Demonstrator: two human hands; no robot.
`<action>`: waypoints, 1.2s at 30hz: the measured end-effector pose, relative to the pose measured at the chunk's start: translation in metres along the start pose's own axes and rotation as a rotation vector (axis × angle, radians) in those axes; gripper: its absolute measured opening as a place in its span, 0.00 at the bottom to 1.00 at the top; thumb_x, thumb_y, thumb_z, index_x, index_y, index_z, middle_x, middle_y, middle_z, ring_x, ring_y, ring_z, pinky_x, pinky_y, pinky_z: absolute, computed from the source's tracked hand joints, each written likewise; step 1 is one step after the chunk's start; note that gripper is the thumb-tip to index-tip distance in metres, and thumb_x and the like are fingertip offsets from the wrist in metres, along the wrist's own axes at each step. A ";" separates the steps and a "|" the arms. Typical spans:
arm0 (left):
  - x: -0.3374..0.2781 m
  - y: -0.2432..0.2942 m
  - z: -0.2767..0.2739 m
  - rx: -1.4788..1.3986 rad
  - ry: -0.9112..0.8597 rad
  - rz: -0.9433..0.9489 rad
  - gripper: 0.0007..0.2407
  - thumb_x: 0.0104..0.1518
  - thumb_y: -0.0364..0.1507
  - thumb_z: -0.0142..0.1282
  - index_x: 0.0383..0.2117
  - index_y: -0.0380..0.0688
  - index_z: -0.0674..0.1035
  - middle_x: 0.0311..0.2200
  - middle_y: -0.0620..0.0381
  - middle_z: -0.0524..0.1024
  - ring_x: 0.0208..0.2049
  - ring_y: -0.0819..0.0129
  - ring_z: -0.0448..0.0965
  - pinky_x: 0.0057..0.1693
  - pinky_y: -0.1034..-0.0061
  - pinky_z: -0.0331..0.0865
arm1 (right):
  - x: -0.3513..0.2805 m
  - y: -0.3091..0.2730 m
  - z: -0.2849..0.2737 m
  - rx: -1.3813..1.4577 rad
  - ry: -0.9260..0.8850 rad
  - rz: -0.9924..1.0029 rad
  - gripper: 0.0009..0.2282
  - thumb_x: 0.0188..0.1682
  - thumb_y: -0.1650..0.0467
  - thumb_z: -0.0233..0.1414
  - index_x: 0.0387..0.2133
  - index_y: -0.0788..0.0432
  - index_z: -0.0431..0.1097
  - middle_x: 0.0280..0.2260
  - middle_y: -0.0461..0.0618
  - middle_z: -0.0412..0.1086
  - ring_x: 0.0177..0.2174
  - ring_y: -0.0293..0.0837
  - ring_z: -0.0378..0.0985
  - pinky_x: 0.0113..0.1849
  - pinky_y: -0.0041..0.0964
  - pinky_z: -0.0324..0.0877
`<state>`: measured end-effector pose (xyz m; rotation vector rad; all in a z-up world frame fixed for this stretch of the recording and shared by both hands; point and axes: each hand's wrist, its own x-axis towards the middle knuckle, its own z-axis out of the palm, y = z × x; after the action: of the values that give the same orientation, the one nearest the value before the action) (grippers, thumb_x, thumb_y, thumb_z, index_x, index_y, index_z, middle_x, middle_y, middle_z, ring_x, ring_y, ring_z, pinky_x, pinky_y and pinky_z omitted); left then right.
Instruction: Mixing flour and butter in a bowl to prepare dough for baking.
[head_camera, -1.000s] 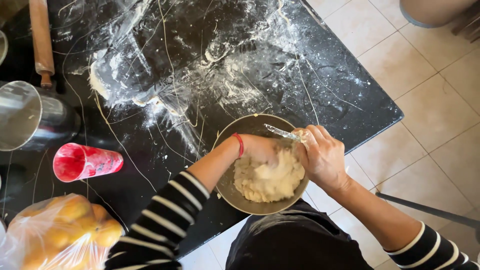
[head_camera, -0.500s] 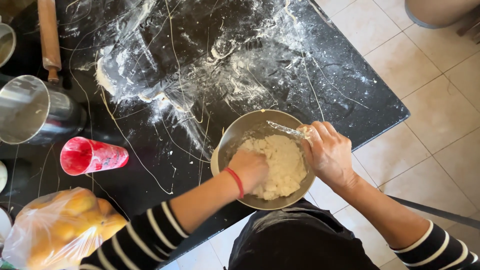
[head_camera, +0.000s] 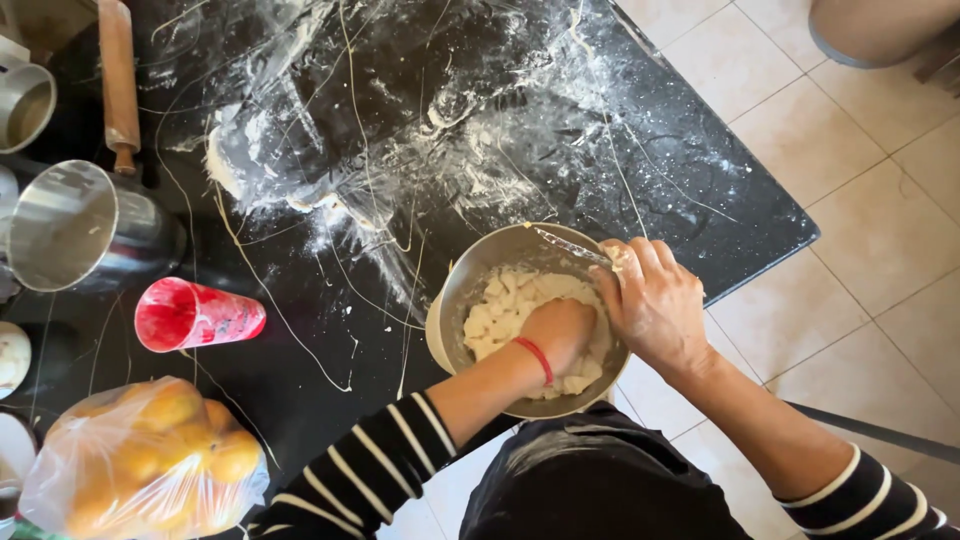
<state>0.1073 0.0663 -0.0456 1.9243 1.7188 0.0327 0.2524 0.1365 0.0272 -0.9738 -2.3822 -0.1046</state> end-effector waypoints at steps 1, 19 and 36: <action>0.000 -0.006 -0.002 -0.057 0.002 -0.021 0.13 0.66 0.31 0.48 0.33 0.43 0.87 0.29 0.43 0.86 0.38 0.42 0.91 0.39 0.52 0.84 | -0.002 0.002 0.002 -0.033 -0.008 -0.015 0.11 0.60 0.61 0.56 0.48 0.54 0.75 0.33 0.44 0.69 0.37 0.48 0.80 0.32 0.40 0.78; -0.066 -0.043 -0.081 -1.479 0.231 -0.174 0.36 0.52 0.20 0.74 0.69 0.26 0.67 0.43 0.38 0.86 0.37 0.61 0.87 0.41 0.61 0.89 | 0.017 -0.037 -0.035 0.242 -0.729 0.276 0.26 0.60 0.46 0.42 0.35 0.55 0.71 0.29 0.59 0.78 0.39 0.69 0.85 0.40 0.62 0.75; -0.073 -0.089 -0.018 0.433 0.202 0.107 0.04 0.58 0.32 0.63 0.32 0.49 0.86 0.23 0.50 0.80 0.26 0.51 0.84 0.31 0.60 0.78 | 0.006 -0.037 -0.036 -0.179 -0.608 0.062 0.28 0.62 0.47 0.37 0.34 0.52 0.77 0.35 0.52 0.75 0.44 0.55 0.82 0.42 0.48 0.76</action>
<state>0.0064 0.0076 -0.0426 2.3967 1.8679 -0.1190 0.2413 0.1034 0.0656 -1.3083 -2.9247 0.0054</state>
